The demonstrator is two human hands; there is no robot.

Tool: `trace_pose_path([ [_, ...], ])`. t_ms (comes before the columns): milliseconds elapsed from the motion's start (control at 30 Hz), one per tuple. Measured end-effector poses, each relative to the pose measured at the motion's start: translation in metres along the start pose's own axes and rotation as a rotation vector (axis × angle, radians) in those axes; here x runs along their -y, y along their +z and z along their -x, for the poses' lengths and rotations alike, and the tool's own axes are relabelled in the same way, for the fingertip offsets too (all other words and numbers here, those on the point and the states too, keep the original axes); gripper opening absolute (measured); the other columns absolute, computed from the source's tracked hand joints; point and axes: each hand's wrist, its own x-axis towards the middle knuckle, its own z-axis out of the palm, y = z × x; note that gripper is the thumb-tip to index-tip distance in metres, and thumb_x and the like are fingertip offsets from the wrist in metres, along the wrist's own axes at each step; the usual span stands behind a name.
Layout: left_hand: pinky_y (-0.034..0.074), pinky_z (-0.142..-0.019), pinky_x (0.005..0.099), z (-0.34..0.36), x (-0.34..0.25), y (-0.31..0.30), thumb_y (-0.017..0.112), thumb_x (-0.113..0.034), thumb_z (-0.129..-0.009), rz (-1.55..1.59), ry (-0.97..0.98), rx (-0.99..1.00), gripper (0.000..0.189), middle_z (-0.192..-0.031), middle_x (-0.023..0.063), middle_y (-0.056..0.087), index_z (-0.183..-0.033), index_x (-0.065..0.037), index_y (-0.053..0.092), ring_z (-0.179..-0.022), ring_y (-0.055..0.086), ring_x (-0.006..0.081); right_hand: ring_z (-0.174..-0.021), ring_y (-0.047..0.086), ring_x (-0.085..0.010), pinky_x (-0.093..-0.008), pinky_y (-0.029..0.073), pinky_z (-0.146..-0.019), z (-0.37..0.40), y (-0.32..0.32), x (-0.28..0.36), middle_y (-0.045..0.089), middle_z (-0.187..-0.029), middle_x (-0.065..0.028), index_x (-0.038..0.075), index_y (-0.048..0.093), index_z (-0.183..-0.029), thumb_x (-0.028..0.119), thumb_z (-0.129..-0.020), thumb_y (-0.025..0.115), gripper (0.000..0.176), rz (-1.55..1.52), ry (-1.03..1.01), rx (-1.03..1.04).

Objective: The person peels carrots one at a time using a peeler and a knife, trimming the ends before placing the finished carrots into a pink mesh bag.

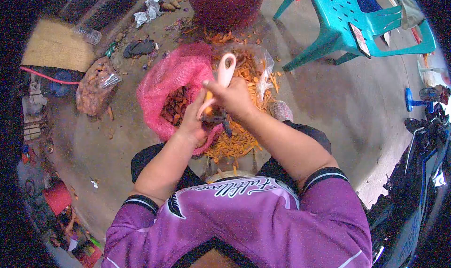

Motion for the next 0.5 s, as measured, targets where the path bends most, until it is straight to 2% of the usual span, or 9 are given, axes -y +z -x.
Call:
trace_pose_path([
  [67,0.041,-0.055,0.0249,0.0,0.006,0.001,0.038,-0.046,-0.085,0.011,-0.011,-0.018,0.043,-0.085,0.0026,0.056,-0.107,-0.011,0.049,-0.071,0.053,0.0132,-0.046,0.044,-0.0107,-0.0227,0.036,-0.041,-0.001,-0.003,0.001,0.048,-0.06,-0.0014,0.004,0.049,-0.074,0.022,-0.072,0.064,0.023,-0.016,0.024,-0.022],
  [100,0.041,-0.054,0.025,0.0,0.009,-0.002,0.037,-0.045,-0.085,-0.046,-0.002,0.007,0.042,-0.084,0.0029,0.056,-0.108,-0.011,0.048,-0.069,0.053,0.0131,-0.046,0.044,-0.0109,-0.0228,0.036,-0.04,-0.002,-0.005,0.002,0.048,-0.059,-0.0017,0.004,0.049,-0.073,0.021,-0.072,0.064,0.023,-0.025,0.037,-0.033],
  [133,0.041,-0.054,0.0251,-0.001,0.012,-0.006,0.036,-0.044,-0.086,-0.104,0.009,0.033,0.042,-0.082,0.0032,0.056,-0.108,-0.011,0.047,-0.068,0.053,0.0129,-0.045,0.044,-0.0108,-0.023,0.035,-0.039,-0.011,-0.007,-0.001,0.048,-0.056,-0.0018,0.004,0.05,-0.067,0.022,-0.071,0.064,0.023,-0.114,0.007,-0.124],
  [167,0.041,-0.053,0.0252,-0.001,0.014,-0.009,0.036,-0.043,-0.086,-0.163,0.021,0.06,0.041,-0.08,0.0034,0.056,-0.109,-0.011,0.047,-0.066,0.052,0.0128,-0.044,0.044,-0.0106,-0.0231,0.034,-0.039,-0.025,-0.018,-0.001,0.048,-0.056,-0.0018,0.004,0.05,-0.067,0.022,-0.071,0.064,0.023,-0.064,-0.048,-0.212],
  [267,0.042,-0.051,0.0257,0.001,0.017,-0.009,0.035,-0.04,-0.087,-0.063,-0.112,0.289,0.039,-0.077,0.0039,0.056,-0.111,-0.01,0.045,-0.062,0.051,0.0124,-0.041,0.042,-0.0101,-0.0231,0.031,-0.038,-0.062,-0.055,-0.006,0.048,-0.056,-0.0014,0.004,0.05,-0.067,0.025,-0.071,0.064,0.025,-0.058,-0.186,-0.473],
  [300,0.042,-0.051,0.026,-0.004,0.019,-0.014,0.035,-0.039,-0.087,-0.075,-0.046,0.27,0.038,-0.075,0.0038,0.055,-0.107,-0.009,0.047,-0.06,0.051,0.0118,-0.042,0.042,-0.0098,-0.0231,0.031,-0.038,-0.066,-0.058,-0.009,0.048,-0.055,-0.0005,0.003,0.051,-0.07,0.026,-0.072,0.063,0.026,-0.173,-0.134,-0.511],
  [433,0.045,-0.058,0.0279,-0.011,0.01,-0.011,0.043,-0.037,-0.085,-0.04,0.045,0.02,0.035,-0.079,0.0026,0.057,-0.101,-0.006,0.051,-0.068,0.055,0.014,-0.05,0.047,-0.0096,-0.0223,0.036,-0.042,-0.019,-0.016,0.014,0.048,-0.059,-0.0013,0.004,0.051,-0.074,0.024,-0.072,0.063,0.024,-0.093,-0.071,-0.253],
  [467,0.045,-0.059,0.0279,-0.009,0.009,-0.01,0.044,-0.036,-0.085,-0.023,0.036,0.013,0.035,-0.08,0.0026,0.057,-0.101,-0.007,0.051,-0.069,0.056,0.0143,-0.051,0.047,-0.0097,-0.0228,0.037,-0.043,-0.008,-0.011,0.009,0.049,-0.062,-0.0021,0.004,0.05,-0.073,0.024,-0.072,0.063,0.023,-0.013,-0.015,-0.174],
  [500,0.045,-0.06,0.0279,-0.006,0.008,-0.008,0.045,-0.036,-0.084,-0.006,0.027,0.006,0.035,-0.081,0.0025,0.057,-0.101,-0.007,0.051,-0.07,0.056,0.0147,-0.05,0.048,-0.0104,-0.025,0.038,-0.043,0.002,-0.004,0.005,0.051,-0.062,-0.0028,0.003,0.051,-0.07,0.026,-0.071,0.064,0.026,-0.041,-0.073,-0.094],
])
